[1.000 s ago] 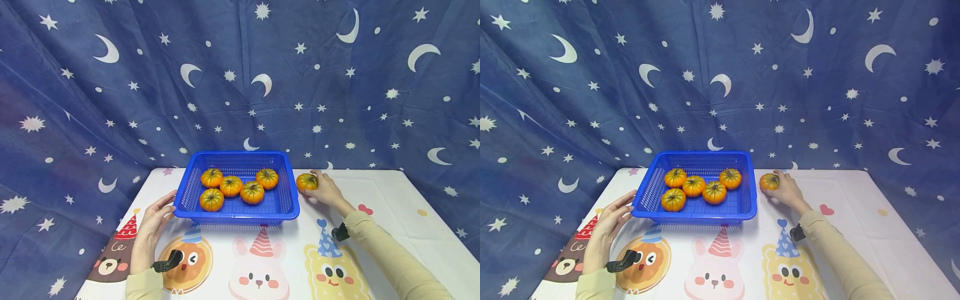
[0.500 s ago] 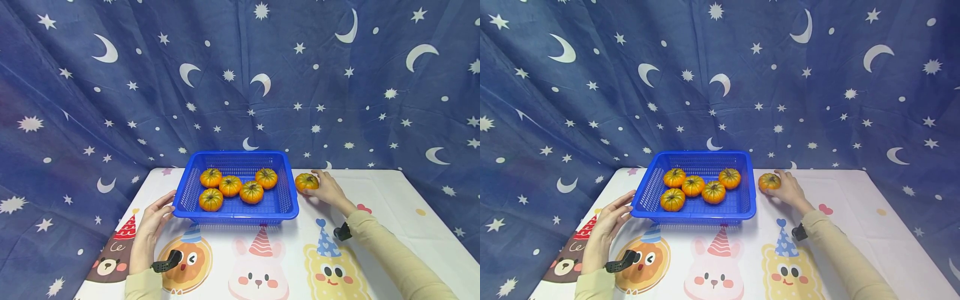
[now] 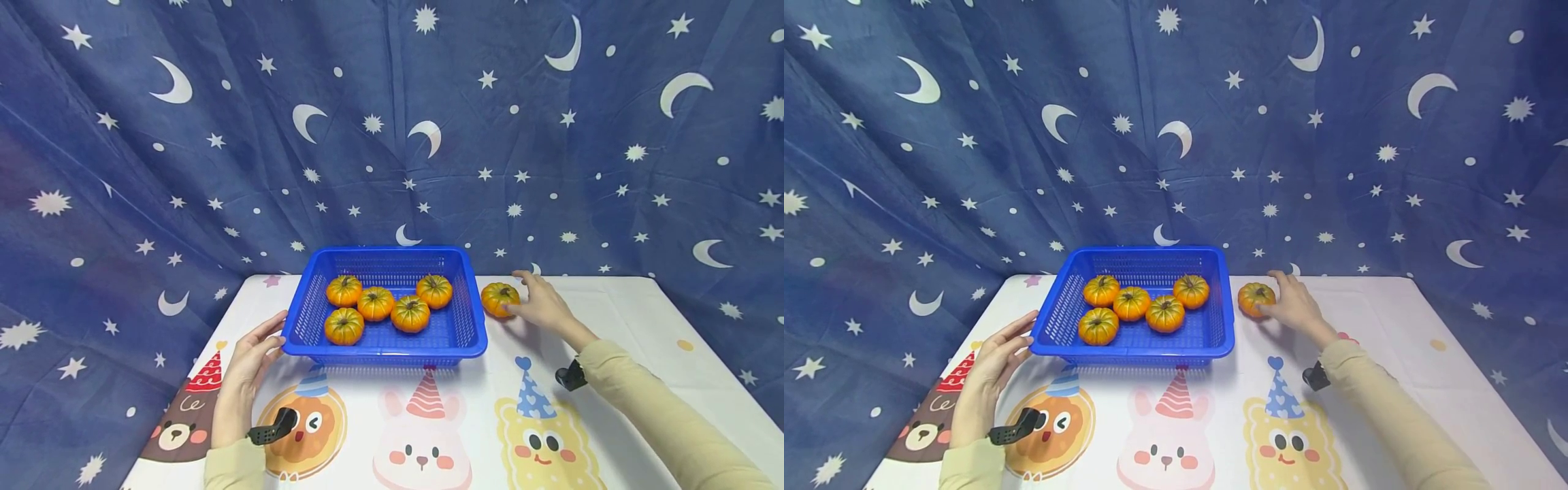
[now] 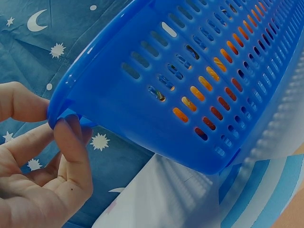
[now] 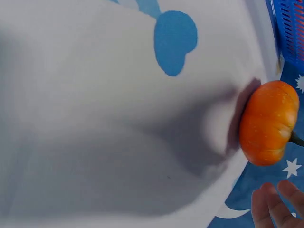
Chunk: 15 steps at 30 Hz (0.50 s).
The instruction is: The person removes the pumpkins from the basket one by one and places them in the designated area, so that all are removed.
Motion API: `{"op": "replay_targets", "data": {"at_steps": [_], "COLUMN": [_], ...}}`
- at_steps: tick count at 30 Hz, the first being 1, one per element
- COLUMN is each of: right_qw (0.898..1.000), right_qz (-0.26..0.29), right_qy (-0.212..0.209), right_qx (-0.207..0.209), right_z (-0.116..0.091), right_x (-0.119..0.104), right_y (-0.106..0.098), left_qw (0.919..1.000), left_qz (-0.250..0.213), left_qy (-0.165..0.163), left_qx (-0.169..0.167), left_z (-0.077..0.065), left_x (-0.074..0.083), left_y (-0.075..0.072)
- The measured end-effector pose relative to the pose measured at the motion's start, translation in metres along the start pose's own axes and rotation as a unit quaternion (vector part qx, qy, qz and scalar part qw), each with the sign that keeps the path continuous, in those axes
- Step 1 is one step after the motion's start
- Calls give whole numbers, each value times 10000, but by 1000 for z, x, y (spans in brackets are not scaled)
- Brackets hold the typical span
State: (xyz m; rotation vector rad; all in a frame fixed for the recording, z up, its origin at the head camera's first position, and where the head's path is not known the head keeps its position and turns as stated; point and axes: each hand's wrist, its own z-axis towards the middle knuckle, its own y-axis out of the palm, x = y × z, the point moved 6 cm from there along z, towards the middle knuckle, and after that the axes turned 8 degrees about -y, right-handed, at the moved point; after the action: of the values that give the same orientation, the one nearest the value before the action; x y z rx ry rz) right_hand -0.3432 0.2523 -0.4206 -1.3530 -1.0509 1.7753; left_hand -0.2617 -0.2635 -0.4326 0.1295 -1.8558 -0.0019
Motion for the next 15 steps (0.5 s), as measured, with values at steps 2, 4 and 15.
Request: {"op": "replay_targets", "data": {"at_steps": [2,4,15], "right_qw": [10000,9999,9990], "right_qz": [10,8,-96], "right_qy": [-41,-102,-422], "right_qx": [-9,-4,75], "right_z": [0,-1,-1], "right_x": [-2,-7,-28], "right_y": [-3,-7,-22], "left_qw": [10000,10000,10000], "left_qz": [-5,-10,19], "left_qy": [-25,-56,-45], "left_qx": [3,2,14], "left_z": [0,0,0], "left_x": [0,0,0], "left_y": [0,0,0]}}
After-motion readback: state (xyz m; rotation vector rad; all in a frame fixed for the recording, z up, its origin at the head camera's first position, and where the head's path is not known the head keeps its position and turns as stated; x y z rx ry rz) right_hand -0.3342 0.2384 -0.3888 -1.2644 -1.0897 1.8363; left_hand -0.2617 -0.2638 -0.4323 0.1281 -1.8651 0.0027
